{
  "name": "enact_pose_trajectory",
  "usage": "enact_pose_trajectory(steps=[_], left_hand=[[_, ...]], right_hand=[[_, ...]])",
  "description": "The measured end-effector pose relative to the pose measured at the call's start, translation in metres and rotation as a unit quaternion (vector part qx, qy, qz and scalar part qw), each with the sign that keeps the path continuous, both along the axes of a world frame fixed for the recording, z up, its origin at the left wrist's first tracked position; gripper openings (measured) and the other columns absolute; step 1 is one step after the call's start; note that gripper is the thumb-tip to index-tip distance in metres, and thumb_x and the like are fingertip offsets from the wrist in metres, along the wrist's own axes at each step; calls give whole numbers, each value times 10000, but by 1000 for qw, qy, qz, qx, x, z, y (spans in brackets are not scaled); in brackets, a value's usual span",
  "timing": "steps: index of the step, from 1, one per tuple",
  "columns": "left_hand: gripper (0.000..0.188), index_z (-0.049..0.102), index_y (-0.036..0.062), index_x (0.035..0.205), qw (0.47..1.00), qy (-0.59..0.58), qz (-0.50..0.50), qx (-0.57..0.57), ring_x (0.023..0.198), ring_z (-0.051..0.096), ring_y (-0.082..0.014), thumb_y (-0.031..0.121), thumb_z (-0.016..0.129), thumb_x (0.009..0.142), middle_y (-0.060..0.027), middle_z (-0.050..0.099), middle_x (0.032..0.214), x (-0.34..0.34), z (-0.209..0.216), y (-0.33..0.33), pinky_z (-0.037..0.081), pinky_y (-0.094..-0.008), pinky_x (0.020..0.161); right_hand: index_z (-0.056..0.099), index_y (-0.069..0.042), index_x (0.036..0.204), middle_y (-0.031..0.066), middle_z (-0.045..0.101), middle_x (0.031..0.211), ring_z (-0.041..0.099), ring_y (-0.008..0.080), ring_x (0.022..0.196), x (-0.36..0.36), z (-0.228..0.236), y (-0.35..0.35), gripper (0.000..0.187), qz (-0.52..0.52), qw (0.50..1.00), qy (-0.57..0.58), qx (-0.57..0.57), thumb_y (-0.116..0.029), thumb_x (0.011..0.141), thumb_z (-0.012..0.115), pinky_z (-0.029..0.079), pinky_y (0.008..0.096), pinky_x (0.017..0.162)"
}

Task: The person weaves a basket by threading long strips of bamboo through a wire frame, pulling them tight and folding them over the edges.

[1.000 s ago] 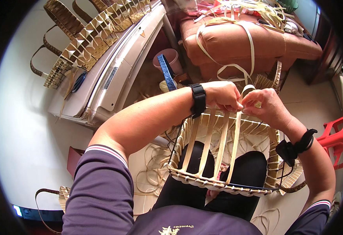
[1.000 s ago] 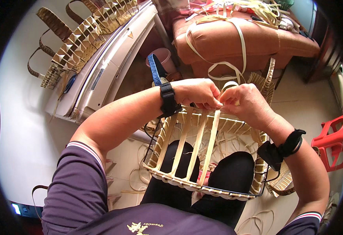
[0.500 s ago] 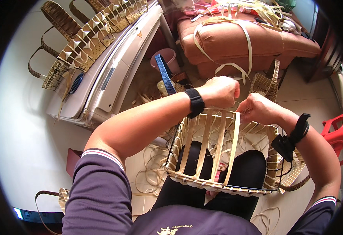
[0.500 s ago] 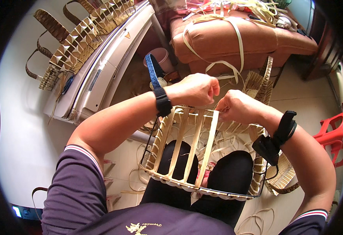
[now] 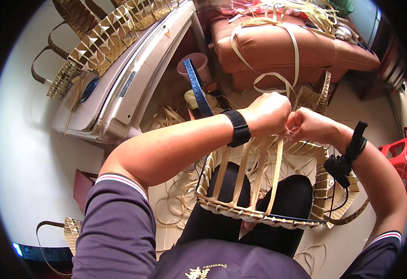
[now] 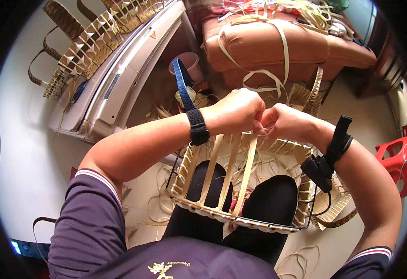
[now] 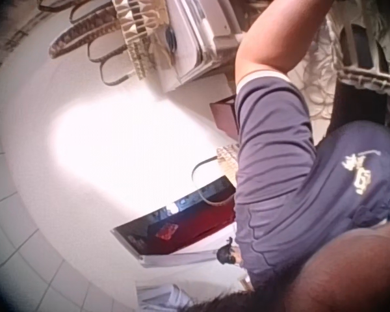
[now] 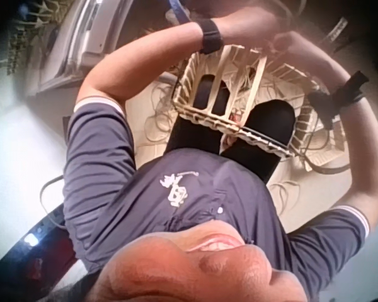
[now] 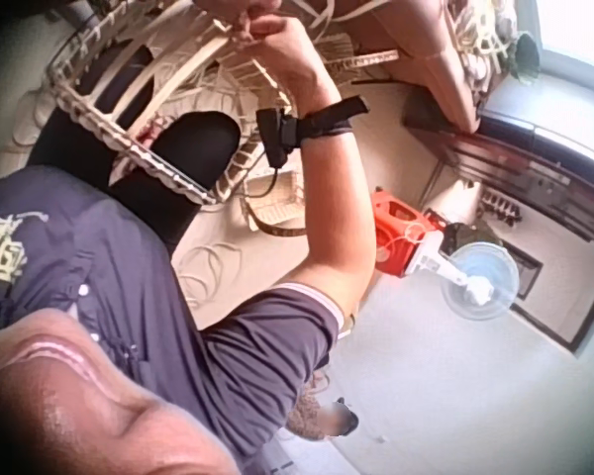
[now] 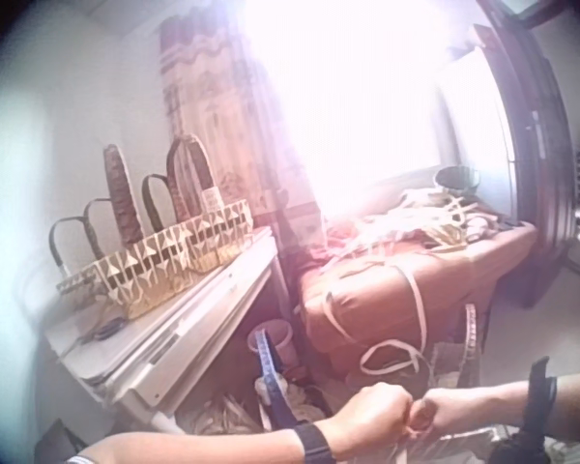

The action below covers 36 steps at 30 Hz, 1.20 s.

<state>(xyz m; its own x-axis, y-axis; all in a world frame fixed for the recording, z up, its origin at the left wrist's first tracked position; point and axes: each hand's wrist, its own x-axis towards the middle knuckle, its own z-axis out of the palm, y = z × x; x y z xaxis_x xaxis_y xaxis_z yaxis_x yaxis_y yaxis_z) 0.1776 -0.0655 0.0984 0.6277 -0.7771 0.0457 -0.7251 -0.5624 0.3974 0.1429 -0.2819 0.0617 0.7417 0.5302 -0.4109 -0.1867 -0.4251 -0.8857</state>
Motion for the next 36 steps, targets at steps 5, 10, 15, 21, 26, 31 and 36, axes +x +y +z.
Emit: enact_pose_trajectory(steps=[5, 10, 15, 21, 26, 31, 36], left_hand=[[257, 870, 52, 896, 1000, 18, -20, -12, 770, 789, -373, 272, 960, 797, -197, 779, 778, -4, -4, -4, 618, -457, 750], [298, 861, 50, 844, 999, 12, -17, 26, 720, 780, -338, 332, 956, 827, -161, 772, 732, 8, -24, -14, 611, -447, 722], [358, 858, 70, 786, 975, 201, -36, 84, 669, 779, -217, 393, 883, 939, -69, 795, 710, 18, -13, -16, 608, -388, 691], [459, 874, 82, 788, 975, 170, -57, 134, 683, 773, -204, 473, 788, 1011, -28, 806, 720, 20, -16, -25, 606, -391, 703], [413, 895, 125, 803, 973, 16, -142, 182, 703, 767, -263, 479, 786, 985, -78, 810, 742, 18, -10, -40, 596, -428, 715], [449, 897, 129, 923, 969, 71, -113, 210, 808, 747, -312, 540, 728, 991, -146, 812, 862, 17, 1, -29, 583, -468, 792], [505, 886, 84, 954, 969, 24, -125, 209, 814, 732, -307, 541, 698, 1060, -148, 811, 878, 13, 7, -28, 574, -464, 809]], right_hand=[[847, -9, 1121, 1, 805, 1042, 676, 96, 1040, 14, 6, -9, 342, 35, 998, 35, -38, 43, 783, 854, 525, 293, 1005], [831, 10, 1141, 93, 838, 1085, 728, 162, 1046, -8, 18, 6, 347, -34, 983, -104, -148, -3, 795, 848, 564, 343, 993], [784, 52, 1216, 150, 817, 1129, 765, 253, 1056, -61, 22, 12, 287, -259, 943, -187, -92, -46, 955, 719, 600, 375, 950], [733, 18, 1365, 84, 740, 1225, 699, 178, 1118, -110, 26, 25, 320, -286, 947, -133, 59, -10, 1077, 596, 596, 329, 955], [552, -59, 1627, 60, 723, 1336, 678, 140, 1077, -111, -10, 33, 459, -386, 898, 104, 182, -83, 1169, 546, 589, 320, 967], [604, -95, 1590, 10, 750, 1297, 700, 127, 1101, -94, -7, 51, 422, -449, 876, 98, 146, -147, 1171, 607, 577, 311, 1000], [604, -107, 1586, 28, 774, 1239, 729, 119, 1034, -106, -12, 50, 421, -425, 872, 119, 211, -165, 1170, 625, 601, 290, 949]])
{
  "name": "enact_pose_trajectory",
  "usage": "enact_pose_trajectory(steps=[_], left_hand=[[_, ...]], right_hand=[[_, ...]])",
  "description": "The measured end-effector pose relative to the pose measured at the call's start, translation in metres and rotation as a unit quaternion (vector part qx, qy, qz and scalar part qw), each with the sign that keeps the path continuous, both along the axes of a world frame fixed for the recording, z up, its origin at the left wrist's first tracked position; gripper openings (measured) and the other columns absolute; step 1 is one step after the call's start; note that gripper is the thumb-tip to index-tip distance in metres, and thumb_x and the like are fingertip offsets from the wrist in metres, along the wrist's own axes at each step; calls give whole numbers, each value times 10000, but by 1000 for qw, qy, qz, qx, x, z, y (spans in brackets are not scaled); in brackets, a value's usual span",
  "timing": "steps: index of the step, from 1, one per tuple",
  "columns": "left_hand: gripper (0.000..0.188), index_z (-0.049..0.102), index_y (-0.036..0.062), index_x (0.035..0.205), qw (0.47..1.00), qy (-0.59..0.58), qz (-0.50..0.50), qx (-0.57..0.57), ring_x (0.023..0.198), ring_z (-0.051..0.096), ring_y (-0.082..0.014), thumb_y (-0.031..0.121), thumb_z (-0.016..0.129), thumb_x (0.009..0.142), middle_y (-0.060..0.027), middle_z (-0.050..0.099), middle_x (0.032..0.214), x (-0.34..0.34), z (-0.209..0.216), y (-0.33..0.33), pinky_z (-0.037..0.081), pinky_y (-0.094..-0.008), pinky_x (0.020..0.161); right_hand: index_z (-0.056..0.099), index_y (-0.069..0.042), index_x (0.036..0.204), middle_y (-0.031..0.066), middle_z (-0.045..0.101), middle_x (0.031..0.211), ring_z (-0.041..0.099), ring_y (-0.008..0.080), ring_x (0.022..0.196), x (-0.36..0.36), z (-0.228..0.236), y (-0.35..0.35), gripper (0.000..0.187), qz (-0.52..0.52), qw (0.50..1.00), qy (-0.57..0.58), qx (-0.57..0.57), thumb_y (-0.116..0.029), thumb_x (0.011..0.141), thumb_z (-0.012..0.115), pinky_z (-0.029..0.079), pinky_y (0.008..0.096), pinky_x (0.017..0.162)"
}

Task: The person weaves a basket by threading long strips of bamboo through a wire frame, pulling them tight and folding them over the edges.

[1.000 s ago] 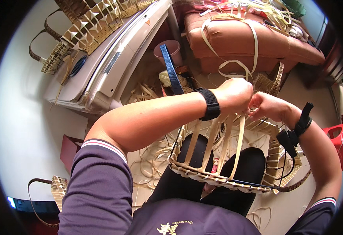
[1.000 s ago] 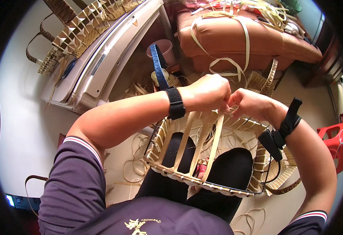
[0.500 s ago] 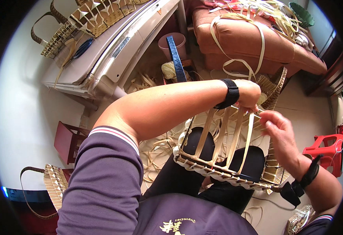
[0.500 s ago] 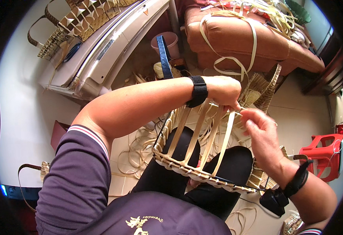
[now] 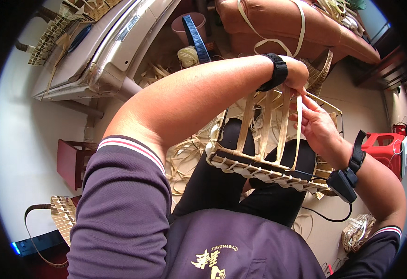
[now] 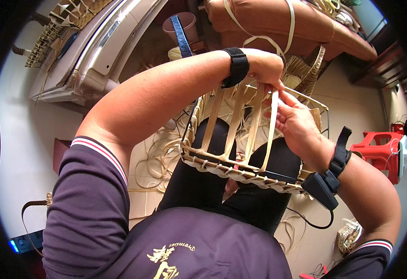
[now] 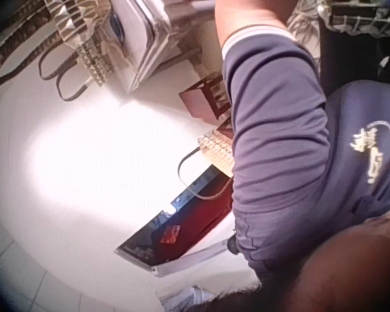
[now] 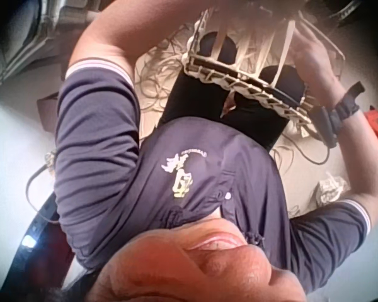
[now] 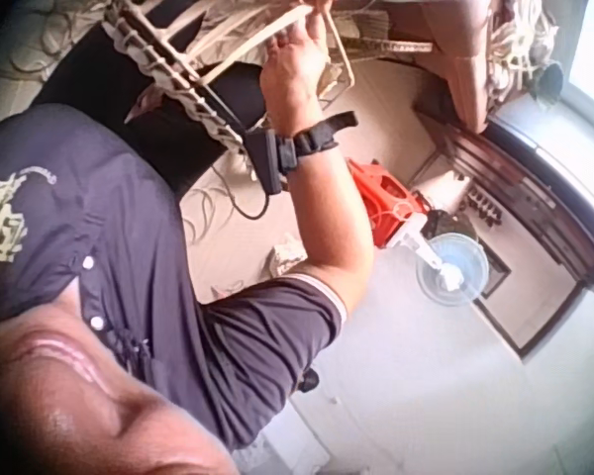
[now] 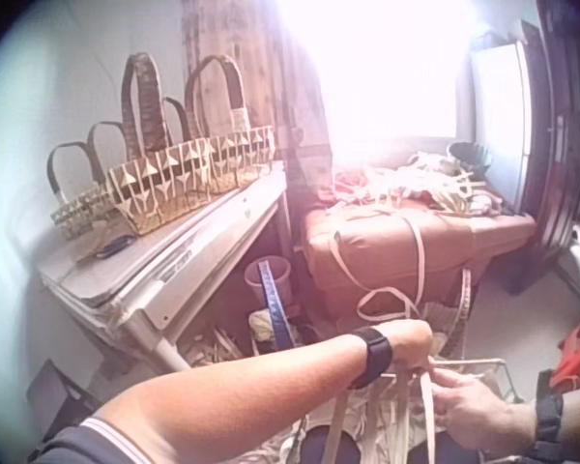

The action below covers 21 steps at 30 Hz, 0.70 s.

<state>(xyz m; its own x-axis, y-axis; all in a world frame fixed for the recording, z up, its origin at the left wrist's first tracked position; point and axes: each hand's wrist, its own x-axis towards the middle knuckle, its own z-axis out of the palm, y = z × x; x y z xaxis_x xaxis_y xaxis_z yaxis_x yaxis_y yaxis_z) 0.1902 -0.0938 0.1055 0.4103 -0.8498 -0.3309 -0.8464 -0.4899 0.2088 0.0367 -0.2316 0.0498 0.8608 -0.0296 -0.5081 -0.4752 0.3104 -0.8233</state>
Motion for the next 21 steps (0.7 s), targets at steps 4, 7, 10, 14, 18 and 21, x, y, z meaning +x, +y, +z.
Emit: enact_pose_trajectory(steps=[4, 7, 10, 14, 18, 21], left_hand=[[592, 868, 39, 1087, 1000, 9, 20, 17, 917, 769, -348, 609, 715, 1044, -185, 821, 962, -3, 8, 1, 599, -466, 872], [641, 863, 29, 1100, 1000, 29, 5, 7, 949, 769, -374, 646, 696, 1046, -194, 821, 990, -3, 7, 0, 595, -482, 890], [611, 880, 62, 1077, 999, -19, 17, 34, 931, 773, -351, 647, 706, 1037, -182, 825, 977, -4, 4, -1, 593, -472, 878], [476, 905, 151, 1010, 998, 16, 63, 15, 899, 783, -305, 604, 757, 1006, -127, 836, 950, -2, -3, 3, 598, -479, 829], [380, 853, 81, 1003, 978, -107, 114, -141, 940, 800, -399, 460, 824, 988, -190, 819, 988, -33, -6, 28, 633, -522, 828], [284, 808, 73, 992, 892, -214, 88, -388, 941, 779, -403, 357, 806, 1012, -186, 797, 983, -84, -11, 54, 612, -516, 848]], right_hand=[[634, -132, 1517, 15, 795, 1163, 741, 97, 937, 11, -18, -15, 354, 58, 997, -27, 47, -172, 1165, 635, 624, 277, 870], [669, -120, 1401, 12, 792, 1111, 738, 92, 905, 19, -30, -29, 247, 119, 990, -42, 67, -175, 1161, 641, 629, 268, 828], [710, -75, 1251, -6, 713, 991, 662, 116, 828, 21, -25, -22, 136, 117, 991, -40, 58, -125, 1138, 654, 584, 272, 764], [819, -57, 1107, -16, 766, 992, 683, 99, 877, 0, -13, -16, 158, 203, 970, -5, -133, -173, 1111, 713, 575, 304, 856], [873, -22, 1142, 51, 779, 1140, 680, 163, 1039, -21, -3, -21, 195, 300, 906, -66, -290, -172, 1077, 765, 556, 341, 971], [864, -18, 1157, 82, 734, 1229, 664, 205, 1144, -30, 12, -14, 178, 317, 835, -190, -408, -135, 1053, 780, 542, 376, 1052]])
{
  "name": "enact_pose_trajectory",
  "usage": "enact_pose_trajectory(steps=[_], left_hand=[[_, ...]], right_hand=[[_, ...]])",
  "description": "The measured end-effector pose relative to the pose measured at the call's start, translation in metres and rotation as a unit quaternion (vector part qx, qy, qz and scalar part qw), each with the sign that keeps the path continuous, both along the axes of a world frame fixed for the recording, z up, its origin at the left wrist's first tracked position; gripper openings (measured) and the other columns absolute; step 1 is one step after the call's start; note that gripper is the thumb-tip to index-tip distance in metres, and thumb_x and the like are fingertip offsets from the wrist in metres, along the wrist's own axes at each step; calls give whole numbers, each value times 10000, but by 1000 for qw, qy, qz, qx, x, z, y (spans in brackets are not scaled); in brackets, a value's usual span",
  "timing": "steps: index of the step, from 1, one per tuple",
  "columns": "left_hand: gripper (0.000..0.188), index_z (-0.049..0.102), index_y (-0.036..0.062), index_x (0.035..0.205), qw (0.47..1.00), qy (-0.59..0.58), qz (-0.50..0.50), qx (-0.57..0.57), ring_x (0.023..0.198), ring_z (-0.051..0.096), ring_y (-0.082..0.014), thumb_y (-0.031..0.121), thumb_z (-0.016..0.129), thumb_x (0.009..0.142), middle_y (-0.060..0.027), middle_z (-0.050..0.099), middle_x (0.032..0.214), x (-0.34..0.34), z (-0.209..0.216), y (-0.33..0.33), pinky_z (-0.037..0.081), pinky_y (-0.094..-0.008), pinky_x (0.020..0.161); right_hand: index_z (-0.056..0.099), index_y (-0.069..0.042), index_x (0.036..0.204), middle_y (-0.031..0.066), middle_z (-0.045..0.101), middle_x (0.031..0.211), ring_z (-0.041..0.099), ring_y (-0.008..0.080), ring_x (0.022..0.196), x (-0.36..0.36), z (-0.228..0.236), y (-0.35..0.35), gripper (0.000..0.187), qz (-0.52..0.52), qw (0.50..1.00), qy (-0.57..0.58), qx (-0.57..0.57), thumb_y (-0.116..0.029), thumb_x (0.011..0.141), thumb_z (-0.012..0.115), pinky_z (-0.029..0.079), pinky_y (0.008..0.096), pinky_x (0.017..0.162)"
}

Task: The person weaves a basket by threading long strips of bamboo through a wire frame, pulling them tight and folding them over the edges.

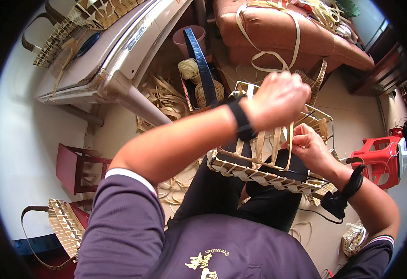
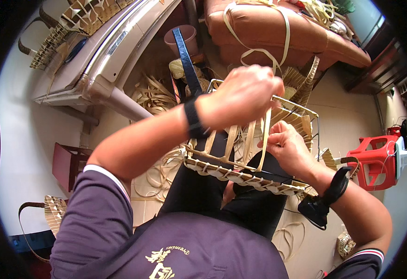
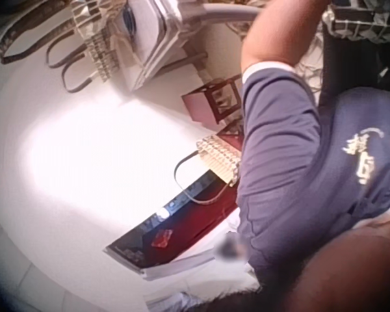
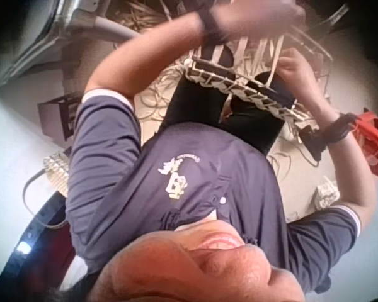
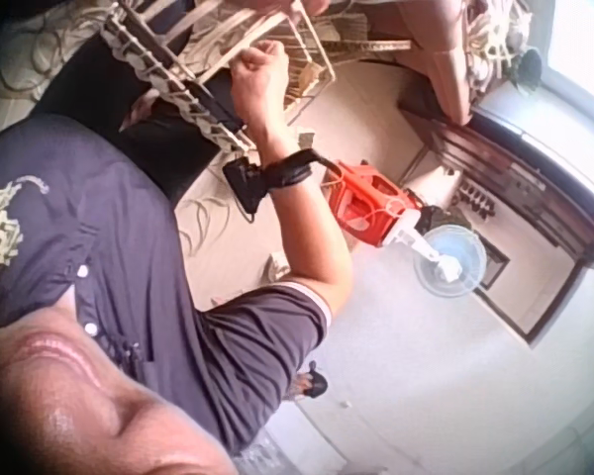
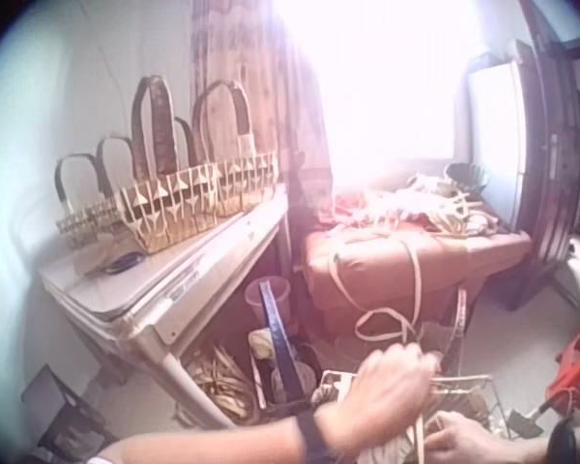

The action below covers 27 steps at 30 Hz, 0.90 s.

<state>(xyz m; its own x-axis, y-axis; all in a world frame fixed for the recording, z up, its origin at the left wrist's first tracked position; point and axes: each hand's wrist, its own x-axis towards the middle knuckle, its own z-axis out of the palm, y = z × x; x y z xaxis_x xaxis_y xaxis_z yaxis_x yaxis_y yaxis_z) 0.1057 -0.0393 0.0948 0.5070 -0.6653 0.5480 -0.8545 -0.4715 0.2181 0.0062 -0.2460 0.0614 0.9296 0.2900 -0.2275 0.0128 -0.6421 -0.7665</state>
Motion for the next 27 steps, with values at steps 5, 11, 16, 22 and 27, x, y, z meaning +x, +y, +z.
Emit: enact_pose_trajectory(steps=[5, 11, 16, 22, 27], left_hand=[[254, 761, 29, 1203, 903, 397, -162, 18, 1114, 746, -360, 232, 761, 1051, -165, 772, 1148, -124, -10, 60, 588, -478, 938], [491, 551, -38, 1554, 901, 392, -46, -178, 1022, 781, -247, 86, 685, 1098, -188, 620, 1389, -176, -105, 65, 630, -373, 896], [555, 495, -5, 1631, 754, 607, -11, -252, 866, 756, -125, 93, 679, 1116, -133, 683, 1287, -168, -111, 39, 619, -286, 728], [378, 696, 9, 1470, 679, 665, 40, -308, 680, 667, -52, 157, 716, 1123, -22, 756, 896, -154, -126, 15, 550, -231, 573], [184, 823, -12, 1163, 741, 582, 89, -322, 678, 657, -32, 136, 727, 1108, -39, 827, 970, -167, -122, 16, 523, -223, 556]], right_hand=[[868, -8, 1162, 120, 843, 1137, 760, 128, 993, 3, -6, -2, 185, 8, 972, 220, 88, -114, 1077, 743, 604, 321, 915], [856, 38, 1144, 97, 843, 1041, 766, 147, 914, 18, -17, -20, 183, -26, 905, 357, 230, -58, 1066, 721, 617, 289, 869], [839, 70, 1142, 107, 842, 1042, 773, 151, 905, 31, -26, -14, 189, -6, 913, 341, 226, -35, 1069, 699, 623, 295, 888], [833, 64, 1156, 103, 842, 1046, 783, 168, 960, 27, -39, -20, 177, -20, 892, 363, 269, -35, 1058, 724, 623, 306, 913], [826, 57, 1038, 67, 797, 865, 752, 153, 800, -4, -27, -6, 159, -88, 971, 135, 174, -84, 1014, 756, 593, 299, 746]])
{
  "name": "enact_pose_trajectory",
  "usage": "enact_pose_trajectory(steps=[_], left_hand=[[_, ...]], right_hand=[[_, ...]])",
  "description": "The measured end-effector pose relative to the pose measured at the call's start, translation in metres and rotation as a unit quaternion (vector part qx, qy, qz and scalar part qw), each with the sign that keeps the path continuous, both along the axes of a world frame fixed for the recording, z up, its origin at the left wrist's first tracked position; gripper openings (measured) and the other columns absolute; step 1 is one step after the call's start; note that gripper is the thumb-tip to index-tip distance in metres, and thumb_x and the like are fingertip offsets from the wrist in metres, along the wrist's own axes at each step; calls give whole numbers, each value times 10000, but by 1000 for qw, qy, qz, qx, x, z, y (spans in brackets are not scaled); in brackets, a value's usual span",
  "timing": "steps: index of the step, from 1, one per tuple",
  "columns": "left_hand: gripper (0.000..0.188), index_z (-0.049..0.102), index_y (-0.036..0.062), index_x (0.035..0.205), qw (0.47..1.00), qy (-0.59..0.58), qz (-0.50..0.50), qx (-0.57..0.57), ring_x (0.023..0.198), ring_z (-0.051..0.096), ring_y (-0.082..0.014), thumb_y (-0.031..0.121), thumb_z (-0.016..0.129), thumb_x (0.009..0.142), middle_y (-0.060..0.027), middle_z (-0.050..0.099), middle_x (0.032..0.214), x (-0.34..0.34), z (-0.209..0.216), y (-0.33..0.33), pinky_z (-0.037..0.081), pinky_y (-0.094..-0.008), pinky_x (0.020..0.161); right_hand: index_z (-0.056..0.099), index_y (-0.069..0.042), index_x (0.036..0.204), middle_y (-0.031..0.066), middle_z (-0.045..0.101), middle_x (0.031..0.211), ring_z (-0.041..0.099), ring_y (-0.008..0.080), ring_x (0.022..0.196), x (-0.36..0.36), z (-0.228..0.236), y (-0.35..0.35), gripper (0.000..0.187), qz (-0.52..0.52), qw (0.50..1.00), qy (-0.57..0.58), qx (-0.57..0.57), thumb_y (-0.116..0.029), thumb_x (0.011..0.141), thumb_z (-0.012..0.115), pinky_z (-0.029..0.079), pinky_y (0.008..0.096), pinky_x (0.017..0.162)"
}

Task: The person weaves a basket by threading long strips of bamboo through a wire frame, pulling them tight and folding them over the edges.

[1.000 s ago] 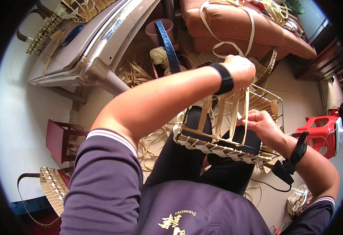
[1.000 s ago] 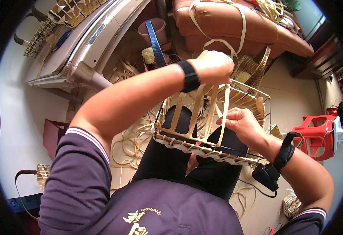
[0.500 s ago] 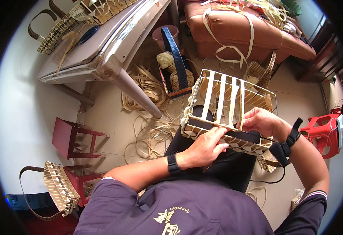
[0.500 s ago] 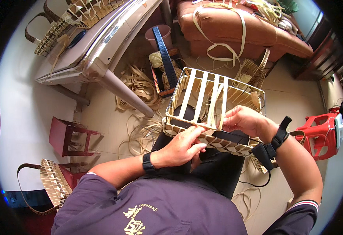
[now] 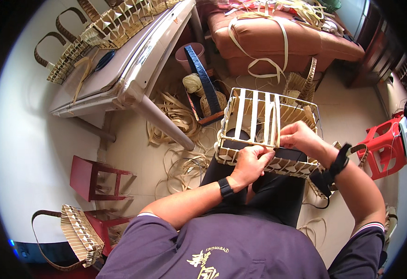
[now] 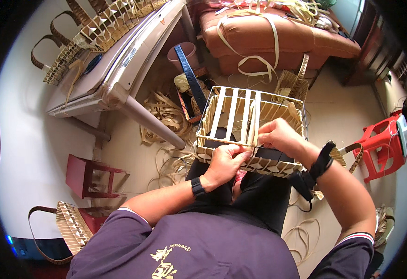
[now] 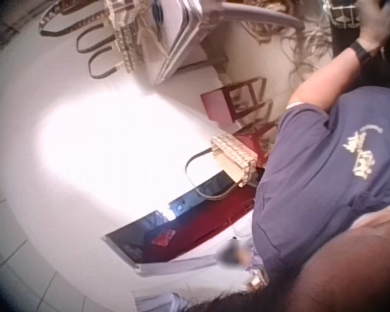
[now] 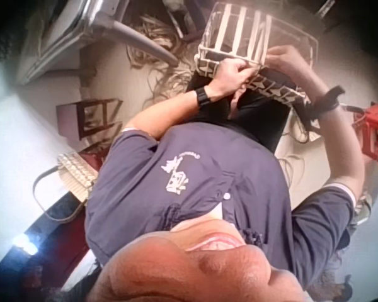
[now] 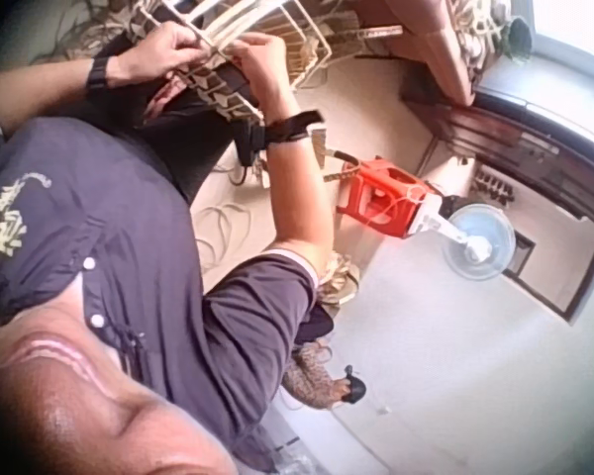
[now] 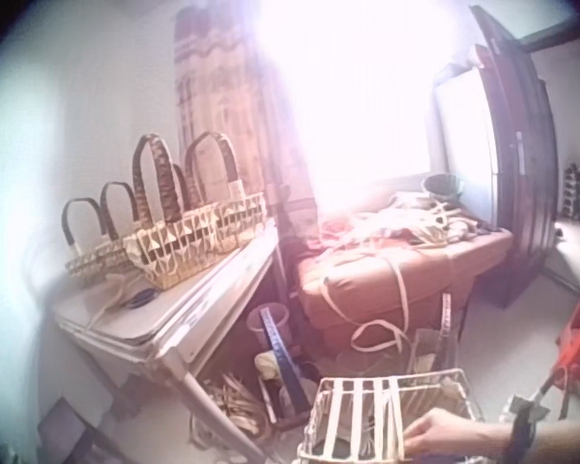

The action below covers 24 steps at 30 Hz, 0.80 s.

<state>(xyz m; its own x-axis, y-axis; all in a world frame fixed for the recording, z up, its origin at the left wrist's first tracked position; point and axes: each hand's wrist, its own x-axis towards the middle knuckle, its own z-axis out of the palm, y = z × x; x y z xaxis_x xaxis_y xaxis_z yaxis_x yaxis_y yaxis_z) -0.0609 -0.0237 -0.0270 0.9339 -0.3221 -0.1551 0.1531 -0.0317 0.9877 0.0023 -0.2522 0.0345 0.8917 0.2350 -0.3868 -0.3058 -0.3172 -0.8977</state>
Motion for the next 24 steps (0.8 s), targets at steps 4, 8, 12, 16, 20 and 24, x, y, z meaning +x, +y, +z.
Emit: enact_pose_trajectory(steps=[4, 8, 12, 16, 20, 24], left_hand=[[224, 808, -14, 1183, 998, 23, -56, -8, 593, 594, -14, 155, 665, 1154, -16, 800, 916, -8, 11, 21, 483, -206, 538], [264, 779, 5, 1226, 985, 114, -124, -45, 548, 558, -15, 196, 597, 1196, 26, 720, 813, -28, 32, 23, 445, -198, 515], [370, 761, 9, 1253, 945, 208, -244, -64, 544, 534, -15, 290, 522, 1226, 6, 727, 837, -33, 34, 41, 434, -179, 515], [372, 767, 8, 1294, 894, 290, -324, -111, 533, 502, -12, 307, 561, 1214, -123, 831, 1238, -39, 23, 58, 424, -165, 507], [389, 773, 14, 1313, 849, 332, -392, -123, 523, 482, -11, 321, 556, 1214, -86, 833, 1239, -42, 26, 62, 429, -176, 510], [266, 820, 55, 1168, 923, -136, -278, 228, 694, 751, -136, 287, 694, 1141, -99, 839, 980, -27, 52, 85, 599, -316, 647]], right_hand=[[825, 30, 1076, 84, 773, 802, 682, 116, 722, -53, 19, 21, 156, -103, 947, -284, -111, -63, 1013, 717, 546, 310, 673], [791, 58, 1076, 116, 820, 874, 760, 133, 781, -113, 8, 43, 136, -95, 957, -265, -65, -42, 1046, 703, 600, 313, 710], [666, 26, 1221, 66, 786, 917, 732, 118, 798, -133, -17, 55, 210, -155, 971, -178, 27, -125, 1090, 729, 604, 291, 737], [748, -43, 1252, 40, 775, 951, 722, 120, 826, -117, -35, 54, 269, -154, 949, 70, 264, -281, 1131, 719, 583, 280, 777], [757, -58, 1186, 47, 790, 960, 739, 150, 856, -113, -49, 55, 238, -124, 905, 102, 393, -266, 1170, 644, 598, 323, 863], [731, -57, 1149, 56, 796, 949, 772, 176, 896, -117, -52, 50, 217, -86, 910, 74, 399, -225, 1187, 599, 618, 339, 875]])
